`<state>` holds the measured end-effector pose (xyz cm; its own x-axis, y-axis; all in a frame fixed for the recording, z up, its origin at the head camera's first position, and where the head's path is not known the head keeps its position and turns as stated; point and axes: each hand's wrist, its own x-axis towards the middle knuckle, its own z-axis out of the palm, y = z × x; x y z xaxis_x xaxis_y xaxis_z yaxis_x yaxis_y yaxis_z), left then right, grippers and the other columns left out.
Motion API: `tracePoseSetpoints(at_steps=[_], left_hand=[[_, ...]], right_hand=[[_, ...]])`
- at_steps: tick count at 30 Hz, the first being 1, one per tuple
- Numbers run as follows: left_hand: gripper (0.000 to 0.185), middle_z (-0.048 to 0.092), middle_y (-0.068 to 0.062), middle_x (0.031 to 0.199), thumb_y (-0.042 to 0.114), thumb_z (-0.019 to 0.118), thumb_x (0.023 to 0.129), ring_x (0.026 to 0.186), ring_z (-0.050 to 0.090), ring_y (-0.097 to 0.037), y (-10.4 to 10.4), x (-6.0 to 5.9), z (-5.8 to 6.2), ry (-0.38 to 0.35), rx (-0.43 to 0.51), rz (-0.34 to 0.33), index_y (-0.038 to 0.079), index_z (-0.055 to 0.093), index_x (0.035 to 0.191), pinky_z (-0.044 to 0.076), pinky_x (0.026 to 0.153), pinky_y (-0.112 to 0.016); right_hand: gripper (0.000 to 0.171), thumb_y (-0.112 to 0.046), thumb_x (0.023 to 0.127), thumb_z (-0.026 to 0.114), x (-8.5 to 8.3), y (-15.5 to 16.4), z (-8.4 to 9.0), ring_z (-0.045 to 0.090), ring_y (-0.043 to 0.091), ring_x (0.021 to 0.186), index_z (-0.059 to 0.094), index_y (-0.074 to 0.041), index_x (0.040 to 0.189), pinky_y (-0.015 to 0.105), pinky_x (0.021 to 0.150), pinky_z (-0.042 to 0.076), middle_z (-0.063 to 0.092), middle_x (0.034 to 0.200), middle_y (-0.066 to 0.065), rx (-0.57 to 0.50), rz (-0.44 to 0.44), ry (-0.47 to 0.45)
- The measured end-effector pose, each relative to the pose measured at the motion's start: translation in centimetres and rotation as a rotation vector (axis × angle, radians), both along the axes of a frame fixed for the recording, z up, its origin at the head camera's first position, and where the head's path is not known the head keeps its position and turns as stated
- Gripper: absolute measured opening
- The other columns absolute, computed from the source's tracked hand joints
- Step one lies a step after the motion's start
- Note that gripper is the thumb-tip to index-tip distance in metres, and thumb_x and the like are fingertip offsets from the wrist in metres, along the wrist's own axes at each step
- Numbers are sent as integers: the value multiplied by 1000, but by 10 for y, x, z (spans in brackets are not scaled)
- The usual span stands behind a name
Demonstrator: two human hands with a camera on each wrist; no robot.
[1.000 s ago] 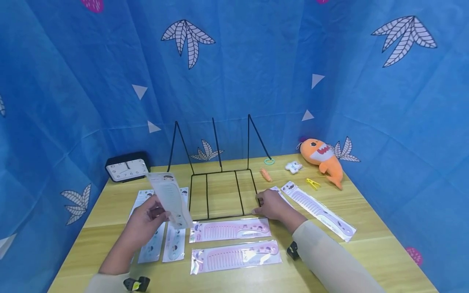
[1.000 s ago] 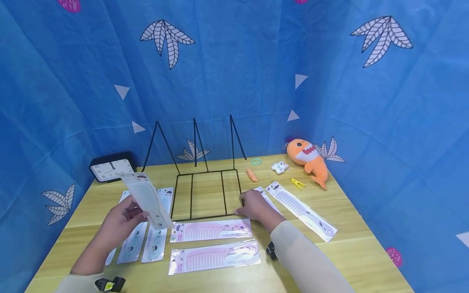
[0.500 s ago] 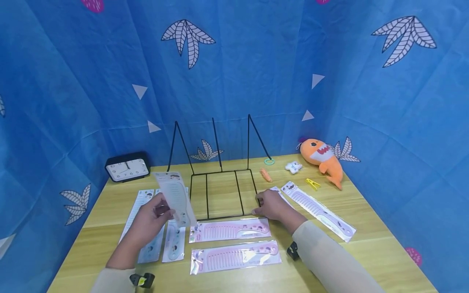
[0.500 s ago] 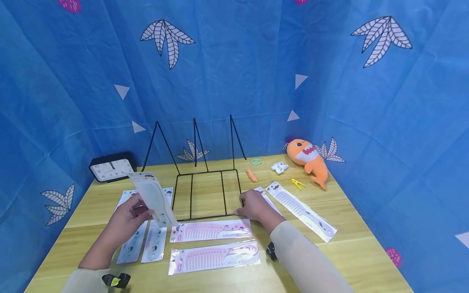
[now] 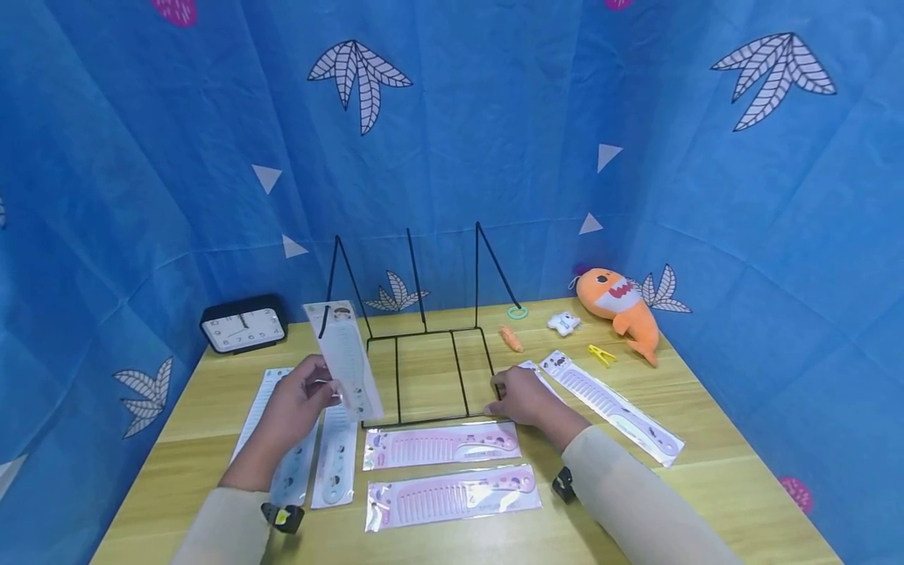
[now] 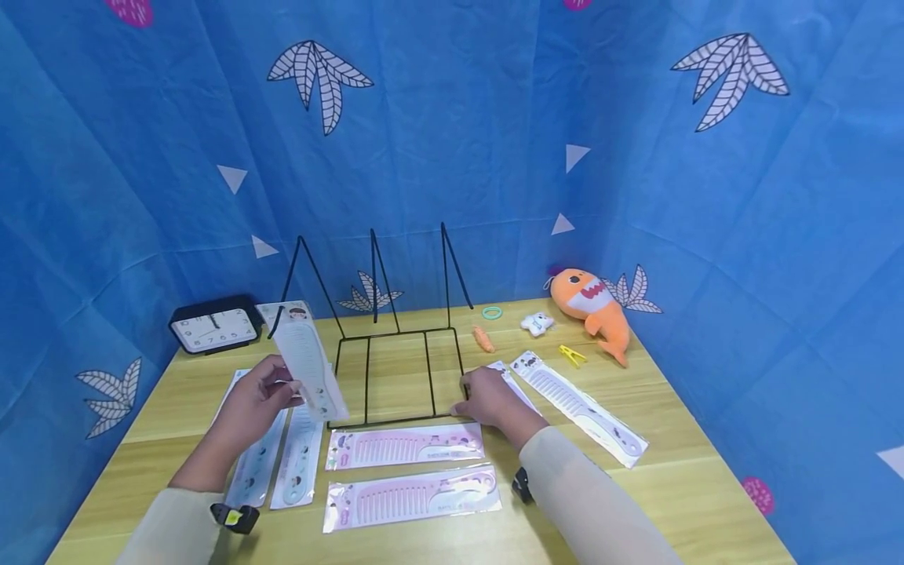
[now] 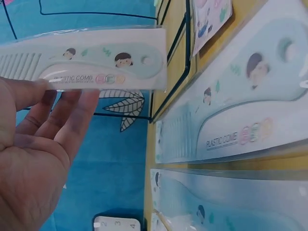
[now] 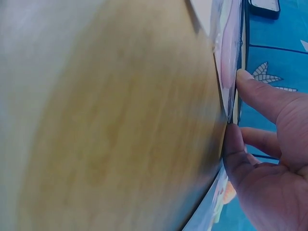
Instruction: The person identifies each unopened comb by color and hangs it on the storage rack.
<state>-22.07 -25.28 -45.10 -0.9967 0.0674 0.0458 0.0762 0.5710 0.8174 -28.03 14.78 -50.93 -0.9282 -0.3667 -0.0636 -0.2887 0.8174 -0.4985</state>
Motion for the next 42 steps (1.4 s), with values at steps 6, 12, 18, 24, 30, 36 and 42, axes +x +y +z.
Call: tracePoseSetpoints(at_steps=[6, 12, 18, 24, 30, 36, 42], left_hand=[[30, 69, -13, 140, 13, 55, 115, 134, 69, -37, -2, -26, 0, 23, -10, 30, 17, 55, 145, 67, 99, -34], [35, 65, -14, 148, 17, 54, 116, 142, 64, -38, -2, -53, 3, -22, 40, 74, 20, 53, 151, 64, 107, -46], [37, 63, -16, 149, 18, 51, 117, 142, 63, -39, -1, -75, 8, -34, 89, 94, 18, 52, 154, 62, 110, -50], [30, 63, -18, 150, 20, 52, 117, 142, 63, -41, 1, -93, 12, -21, 131, 118, 14, 53, 146, 62, 109, -50], [29, 62, -22, 149, 17, 52, 116, 141, 63, -42, -2, -105, 12, 30, 134, 114, 10, 52, 145, 64, 106, -47], [32, 62, -26, 148, 14, 52, 116, 141, 63, -43, -1, -112, 9, 71, 141, 119, 6, 51, 147, 65, 105, -45], [31, 62, -26, 147, 15, 52, 116, 140, 63, -44, 2, -115, 9, 74, 146, 117, 6, 51, 146, 64, 106, -44]], right_hand=[[44, -25, 89, 92, 1, 0, -1, 36, 13, 62, 53, -12, 75, 28, 57, 30, 39, 65, -4, -5, 7, 10], [32, -26, 88, 93, 0, -2, -3, 42, 14, 64, 67, -9, 86, 30, 58, 34, 45, 67, -3, -3, -2, 0], [35, -29, 89, 92, -3, -1, -5, 42, 14, 64, 63, -11, 82, 29, 58, 35, 44, 68, -3, 14, 12, 4], [36, -29, 89, 92, -4, 0, -4, 39, 14, 63, 65, -5, 85, 29, 57, 32, 42, 67, -3, 16, 19, 13], [38, -28, 89, 92, -3, 0, -3, 38, 14, 63, 62, -6, 82, 29, 58, 32, 40, 65, -4, 11, 22, 24], [42, -27, 89, 92, -3, 0, -3, 37, 13, 62, 56, -12, 77, 29, 57, 31, 39, 64, -5, 12, 23, 30], [47, -27, 89, 92, -3, 1, -3, 37, 12, 60, 50, -14, 74, 27, 56, 30, 39, 63, -5, 10, 24, 26]])
